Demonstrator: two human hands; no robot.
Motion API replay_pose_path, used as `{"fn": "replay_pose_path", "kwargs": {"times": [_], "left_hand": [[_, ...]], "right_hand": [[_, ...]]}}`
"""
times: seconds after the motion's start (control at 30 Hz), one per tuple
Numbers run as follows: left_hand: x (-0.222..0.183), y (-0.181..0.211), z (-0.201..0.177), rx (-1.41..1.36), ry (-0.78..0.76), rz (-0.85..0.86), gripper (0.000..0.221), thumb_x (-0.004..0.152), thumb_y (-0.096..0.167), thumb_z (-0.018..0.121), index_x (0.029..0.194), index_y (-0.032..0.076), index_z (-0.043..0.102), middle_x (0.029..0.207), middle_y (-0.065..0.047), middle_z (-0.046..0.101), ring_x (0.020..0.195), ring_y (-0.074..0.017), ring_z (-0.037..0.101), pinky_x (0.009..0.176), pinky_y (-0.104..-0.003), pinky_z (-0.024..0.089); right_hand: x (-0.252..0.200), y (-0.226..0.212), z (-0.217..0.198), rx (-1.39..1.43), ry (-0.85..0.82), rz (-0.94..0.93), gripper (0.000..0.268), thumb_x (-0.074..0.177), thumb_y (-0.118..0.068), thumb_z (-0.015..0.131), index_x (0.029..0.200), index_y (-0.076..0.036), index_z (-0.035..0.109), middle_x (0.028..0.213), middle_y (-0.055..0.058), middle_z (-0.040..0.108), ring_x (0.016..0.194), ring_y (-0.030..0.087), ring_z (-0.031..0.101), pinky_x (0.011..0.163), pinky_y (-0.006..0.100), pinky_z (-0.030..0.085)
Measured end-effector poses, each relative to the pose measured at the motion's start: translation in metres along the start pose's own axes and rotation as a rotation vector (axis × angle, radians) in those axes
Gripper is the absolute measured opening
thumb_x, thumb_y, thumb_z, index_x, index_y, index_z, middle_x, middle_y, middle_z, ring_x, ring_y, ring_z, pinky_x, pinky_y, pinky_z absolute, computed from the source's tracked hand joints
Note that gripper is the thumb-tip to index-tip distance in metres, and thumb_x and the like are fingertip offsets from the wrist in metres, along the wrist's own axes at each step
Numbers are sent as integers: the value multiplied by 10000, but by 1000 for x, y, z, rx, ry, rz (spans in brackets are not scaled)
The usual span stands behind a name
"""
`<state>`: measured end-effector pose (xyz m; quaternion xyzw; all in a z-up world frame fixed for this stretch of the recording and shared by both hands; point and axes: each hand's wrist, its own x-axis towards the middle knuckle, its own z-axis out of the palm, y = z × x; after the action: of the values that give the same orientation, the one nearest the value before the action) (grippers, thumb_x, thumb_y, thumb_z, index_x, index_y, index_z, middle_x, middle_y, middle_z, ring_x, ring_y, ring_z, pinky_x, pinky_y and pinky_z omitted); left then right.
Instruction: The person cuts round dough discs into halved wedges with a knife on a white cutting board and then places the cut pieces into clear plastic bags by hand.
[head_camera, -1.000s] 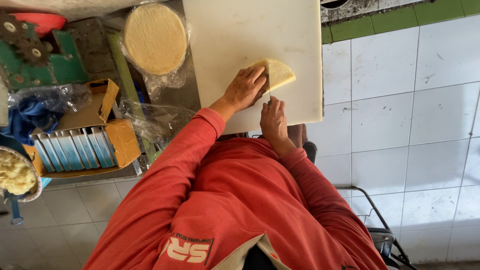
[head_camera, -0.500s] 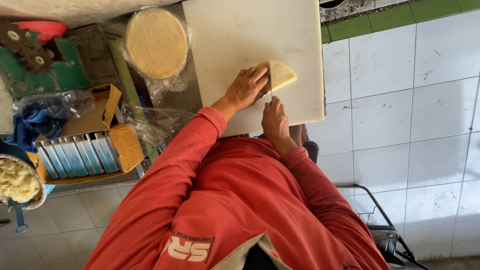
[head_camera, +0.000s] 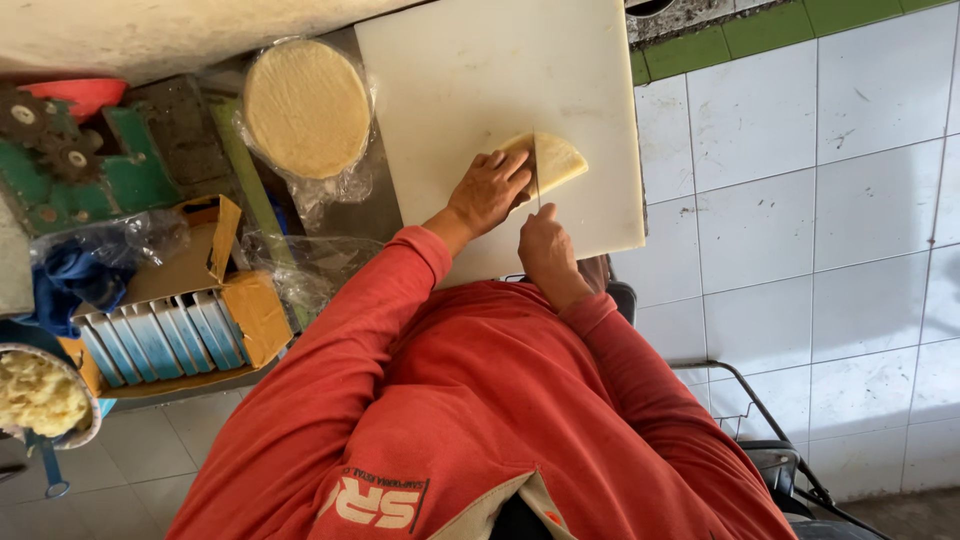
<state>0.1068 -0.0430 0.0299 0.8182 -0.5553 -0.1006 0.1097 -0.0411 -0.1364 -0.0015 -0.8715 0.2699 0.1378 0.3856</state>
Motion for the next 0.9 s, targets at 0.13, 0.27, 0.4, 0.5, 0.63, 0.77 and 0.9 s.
{"fn": "replay_pose_path", "kwargs": {"times": [0.13, 0.27, 0.4, 0.5, 0.63, 0.77, 0.9], "left_hand": [[2, 0, 2, 25, -51, -12, 282, 955, 330, 687, 1103, 92, 658, 1390, -81, 537, 1184, -259, 549, 1019, -430, 441], [4, -2, 1, 32, -74, -10, 265, 963, 335, 686, 1080, 99, 657, 1384, -80, 540, 1170, -260, 552, 1006, -428, 446], [3, -4, 2, 30, -55, -1, 282, 960, 348, 689, 1094, 102, 655, 1402, -75, 546, 1170, -252, 552, 1009, -417, 449], [1, -3, 4, 28, -58, -14, 286, 955, 354, 691, 1101, 111, 647, 1409, -67, 552, 1175, -244, 554, 999, -410, 450], [5, -2, 1, 39, -65, -14, 336, 956, 361, 701, 1151, 95, 641, 1405, -76, 552, 1154, -254, 552, 987, -414, 448], [8, -12, -9, -159, 54, 34, 514, 841, 344, 762, 1241, 47, 634, 1332, -105, 596, 1121, -313, 569, 933, -447, 470], [-3, -39, -26, -488, 394, -65, 344, 998, 97, 714, 1323, 54, 611, 1311, -110, 650, 1186, -320, 622, 1004, -414, 546]], "right_hand": [[4, -5, -6, -135, -106, 93, 300, 1067, -222, 512, 1057, 72, 454, 888, 252, 651, 796, 393, 741, 635, 420, 623], [9, -11, -12, -204, -169, 94, 305, 1062, -204, 508, 1072, 99, 483, 1006, 244, 615, 830, 398, 741, 665, 428, 633], [10, -14, -12, -214, -203, 124, 304, 1078, -200, 494, 1080, 104, 494, 1010, 233, 605, 853, 391, 742, 687, 426, 638], [8, -10, -11, -273, -157, 14, 249, 1030, -143, 513, 1009, 105, 515, 1036, 254, 569, 817, 398, 734, 655, 435, 631], [7, -8, -10, -275, -150, -14, 268, 1050, -149, 502, 970, 107, 523, 1035, 263, 567, 793, 400, 734, 657, 423, 631], [4, -9, -6, -157, -100, 42, 270, 1062, -157, 494, 1026, 110, 488, 971, 259, 592, 779, 412, 730, 643, 437, 622], [5, -6, -9, 2, -135, 249, 297, 1089, -222, 485, 1109, 69, 426, 831, 308, 659, 801, 453, 709, 690, 468, 595]]}}
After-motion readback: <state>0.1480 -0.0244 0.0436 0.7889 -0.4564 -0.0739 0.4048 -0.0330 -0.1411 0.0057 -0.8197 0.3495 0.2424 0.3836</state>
